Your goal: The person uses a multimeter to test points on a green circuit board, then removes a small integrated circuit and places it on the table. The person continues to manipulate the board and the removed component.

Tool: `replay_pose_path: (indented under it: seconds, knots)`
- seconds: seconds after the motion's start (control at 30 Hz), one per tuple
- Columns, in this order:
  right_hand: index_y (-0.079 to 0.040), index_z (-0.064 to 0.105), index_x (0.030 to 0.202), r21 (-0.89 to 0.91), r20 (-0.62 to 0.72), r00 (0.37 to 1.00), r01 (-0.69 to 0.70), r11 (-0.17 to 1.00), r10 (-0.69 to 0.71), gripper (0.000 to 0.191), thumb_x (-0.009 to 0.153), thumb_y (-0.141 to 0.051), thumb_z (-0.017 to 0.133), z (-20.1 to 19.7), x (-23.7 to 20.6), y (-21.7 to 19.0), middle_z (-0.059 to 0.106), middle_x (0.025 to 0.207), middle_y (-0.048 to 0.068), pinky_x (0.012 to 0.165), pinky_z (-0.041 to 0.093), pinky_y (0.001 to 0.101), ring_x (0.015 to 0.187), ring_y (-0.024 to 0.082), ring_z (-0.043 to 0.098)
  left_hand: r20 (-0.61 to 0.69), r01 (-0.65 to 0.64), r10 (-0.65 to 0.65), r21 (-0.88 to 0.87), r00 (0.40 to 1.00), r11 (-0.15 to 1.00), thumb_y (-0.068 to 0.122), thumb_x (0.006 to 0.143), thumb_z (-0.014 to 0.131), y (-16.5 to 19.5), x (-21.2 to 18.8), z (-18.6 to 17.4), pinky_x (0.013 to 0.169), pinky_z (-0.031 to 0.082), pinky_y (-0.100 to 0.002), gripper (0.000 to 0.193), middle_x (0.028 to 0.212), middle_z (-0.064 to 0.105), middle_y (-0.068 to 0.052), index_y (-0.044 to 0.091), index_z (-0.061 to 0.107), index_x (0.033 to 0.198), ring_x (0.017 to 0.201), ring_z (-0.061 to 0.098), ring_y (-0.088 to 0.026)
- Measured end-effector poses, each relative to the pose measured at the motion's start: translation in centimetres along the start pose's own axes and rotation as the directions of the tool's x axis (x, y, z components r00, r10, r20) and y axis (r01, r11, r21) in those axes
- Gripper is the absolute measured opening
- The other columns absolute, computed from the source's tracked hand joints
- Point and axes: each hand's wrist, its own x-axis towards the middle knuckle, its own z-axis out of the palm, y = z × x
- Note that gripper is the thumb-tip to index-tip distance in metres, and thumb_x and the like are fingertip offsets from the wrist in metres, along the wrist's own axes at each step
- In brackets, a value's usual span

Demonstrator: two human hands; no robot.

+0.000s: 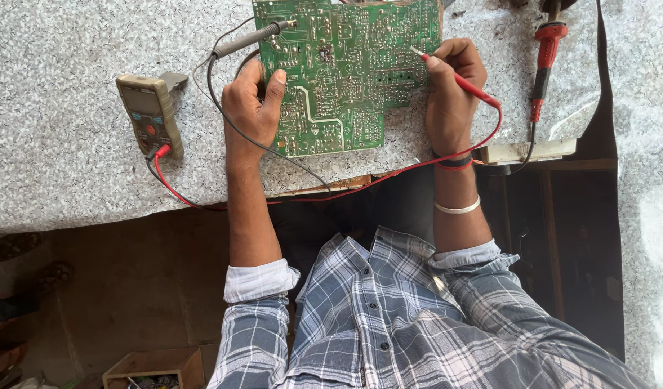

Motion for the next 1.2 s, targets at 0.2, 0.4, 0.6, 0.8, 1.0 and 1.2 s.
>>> replay_pose_path:
  seconds: [0.2, 0.4, 0.6, 0.8, 1.0, 1.2]
  knots:
    - [-0.004, 0.057, 0.1, -0.133, 0.032, 0.999, 0.035, 0.991, -0.031, 0.007, 0.1, 0.0, 0.063, 0.4, -0.1, -0.5, 0.054, 0.093, -0.002, 0.081, 0.038, 0.023, 0.086, 0.005, 0.044, -0.004, -0.007, 0.007, -0.001, 1.0, 1.0, 0.032, 0.109, 0.064, 0.3, 0.0, -0.1, 0.05, 0.036, -0.033, 0.042, 0.06, 0.049, -0.002, 0.006, 0.051, 0.079, 0.054, 0.045, -0.009]
    - [-0.002, 0.058, 0.101, -0.151, 0.014, 0.999, 0.038, 0.988, -0.037, 0.003, 0.099, -0.004, 0.058, 1.0, -0.1, -1.0, 0.055, 0.095, -0.001, 0.085, 0.038, 0.0245, 0.089, 0.007, 0.044, -0.004, -0.013, 0.013, 0.0, 1.0, 1.0, 0.033, 0.11, 0.064, 0.4, 0.0, -0.2, 0.051, 0.038, -0.034, 0.042, 0.061, 0.05, -0.004, 0.005, 0.052, 0.08, 0.056, 0.047, -0.01]
    - [-0.003, 0.055, 0.098, -0.107, 0.028, 0.998, 0.052, 0.993, -0.049, 0.005, 0.099, -0.004, 0.051, 0.6, -0.3, -0.7, 0.055, 0.098, 0.0, 0.09, 0.039, 0.0257, 0.092, 0.009, 0.045, 0.003, -0.001, 0.001, -0.009, 1.0, 1.0, 0.034, 0.11, 0.063, 0.6, -0.1, -0.3, 0.052, 0.039, -0.033, 0.041, 0.061, 0.052, -0.003, 0.005, 0.054, 0.082, 0.056, 0.05, -0.01]
    - [-0.003, 0.056, 0.092, 0.104, -0.102, 0.994, -0.014, 0.995, 0.024, 0.009, 0.091, 0.003, 0.049, -0.5, 0.3, 0.6, 0.055, 0.092, 0.002, 0.076, 0.038, 0.0228, 0.08, 0.007, 0.042, -0.015, -0.087, 0.088, 0.024, 0.996, 0.996, 0.033, 0.111, 0.061, 0.6, -0.1, -0.4, 0.056, 0.039, -0.035, 0.039, 0.067, 0.048, -0.006, 0.003, 0.055, 0.089, 0.06, 0.045, -0.012]
    - [-0.003, 0.055, 0.088, 0.199, -0.167, 0.984, -0.024, 0.98, 0.058, 0.012, 0.091, 0.005, 0.045, -1.1, 0.2, 1.2, 0.054, 0.09, 0.002, 0.07, 0.037, 0.0222, 0.073, 0.006, 0.039, -0.002, 0.002, -0.002, 0.028, 1.0, 1.0, 0.034, 0.108, 0.065, 0.5, -0.1, -0.3, 0.05, 0.035, -0.036, 0.046, 0.06, 0.044, -0.005, 0.006, 0.047, 0.077, 0.056, 0.042, -0.011]
    - [-0.003, 0.048, 0.08, 0.233, -0.137, 0.991, 0.039, 0.972, -0.007, 0.014, 0.086, 0.008, 0.041, -1.5, 0.3, 1.5, 0.049, 0.088, 0.004, 0.069, 0.038, 0.0224, 0.075, 0.009, 0.039, 0.004, 0.036, -0.037, 0.036, 0.999, 0.999, 0.033, 0.108, 0.065, 0.6, -0.2, -0.4, 0.05, 0.033, -0.037, 0.047, 0.058, 0.042, -0.006, 0.004, 0.046, 0.077, 0.054, 0.041, -0.012]
